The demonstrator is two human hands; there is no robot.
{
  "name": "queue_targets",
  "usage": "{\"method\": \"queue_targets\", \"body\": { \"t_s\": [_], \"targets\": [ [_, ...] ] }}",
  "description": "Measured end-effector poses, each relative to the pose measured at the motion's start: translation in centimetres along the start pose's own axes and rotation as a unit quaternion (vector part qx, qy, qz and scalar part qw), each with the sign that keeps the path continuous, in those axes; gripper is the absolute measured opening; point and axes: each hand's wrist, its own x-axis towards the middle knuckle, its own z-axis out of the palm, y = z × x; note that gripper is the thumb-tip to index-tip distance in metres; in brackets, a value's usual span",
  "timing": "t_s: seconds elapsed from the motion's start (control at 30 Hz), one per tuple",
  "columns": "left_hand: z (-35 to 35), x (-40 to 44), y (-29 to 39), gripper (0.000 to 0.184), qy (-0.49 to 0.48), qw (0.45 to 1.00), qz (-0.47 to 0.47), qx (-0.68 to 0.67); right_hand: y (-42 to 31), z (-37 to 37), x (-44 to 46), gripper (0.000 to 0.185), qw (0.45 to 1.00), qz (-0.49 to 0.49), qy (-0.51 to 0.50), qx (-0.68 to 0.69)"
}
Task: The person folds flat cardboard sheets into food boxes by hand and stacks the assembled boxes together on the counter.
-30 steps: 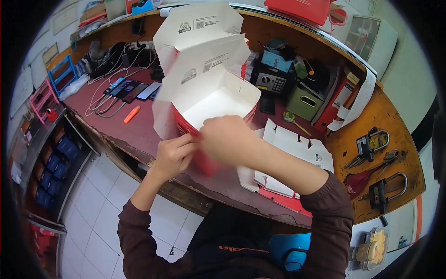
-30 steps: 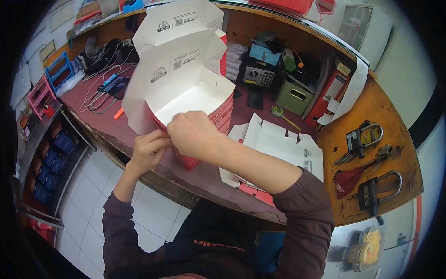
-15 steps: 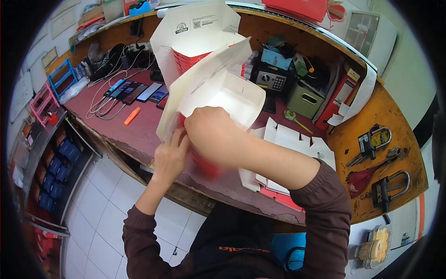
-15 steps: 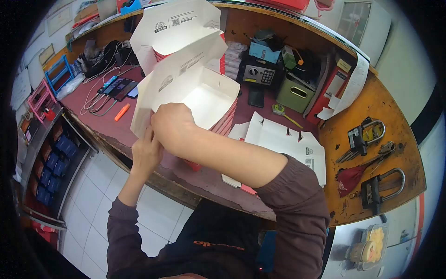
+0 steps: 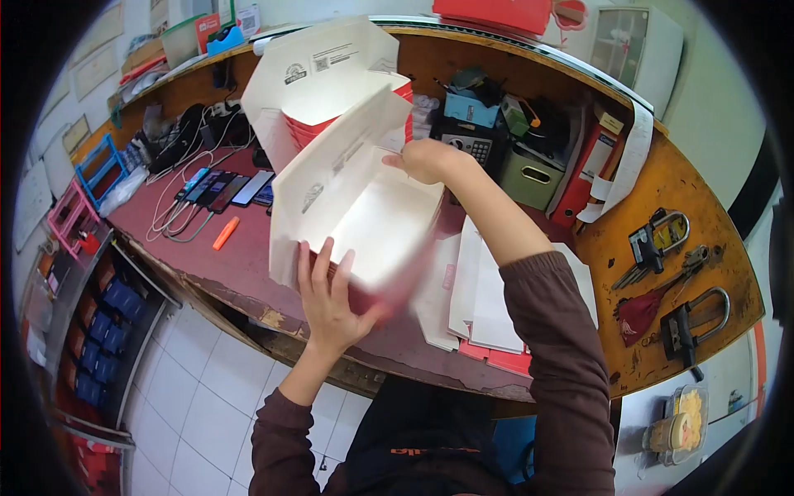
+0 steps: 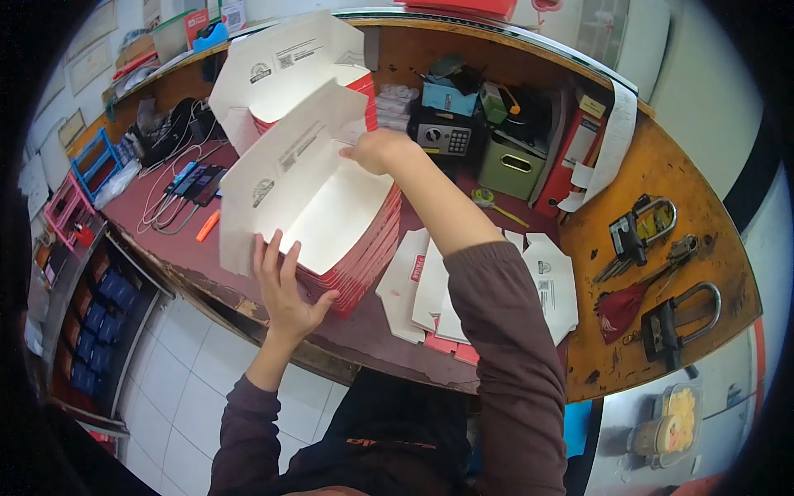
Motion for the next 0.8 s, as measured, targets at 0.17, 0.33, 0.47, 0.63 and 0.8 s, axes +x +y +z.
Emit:
{"method": "queue_targets", "body": {
  "t_s": [0.17, 0.33, 0.47, 0.63, 0.8],
  "targets": [
    [1.6, 0.5, -1.2, 0.073, 0.033, 0.999, -0.002, 0.018, 1.8, 1.5, 1.8, 0.061, 0.996, -0.068, -0.061, -0.005],
    [2.4, 0.5, -1.3, 0.064, 0.058, 0.998, 0.005, -0.002, 2.8, 3.1, 2.1, 0.064, 0.997, -0.067, -0.042, -0.019],
    [2.5, 0.2, -1.8, 0.059, 0.068, 0.998, 0.015, -0.007, 3.9, 2.6, 0.0, 0.070, 0.985, 0.027, -0.004, 0.172],
    [2.7, -0.3, 3.0, 0.054, 0.102, 0.992, -0.031, 0.064, 7.6, 2.8, -6.9, 0.068, 0.921, -0.014, 0.186, 0.341],
    [11.1, -2.3, 12.3, 0.064, -0.281, 0.906, 0.134, -0.285, 8.9, 3.8, -16.7, 0.059, 0.774, -0.005, 0.258, 0.577]
  ]
}}
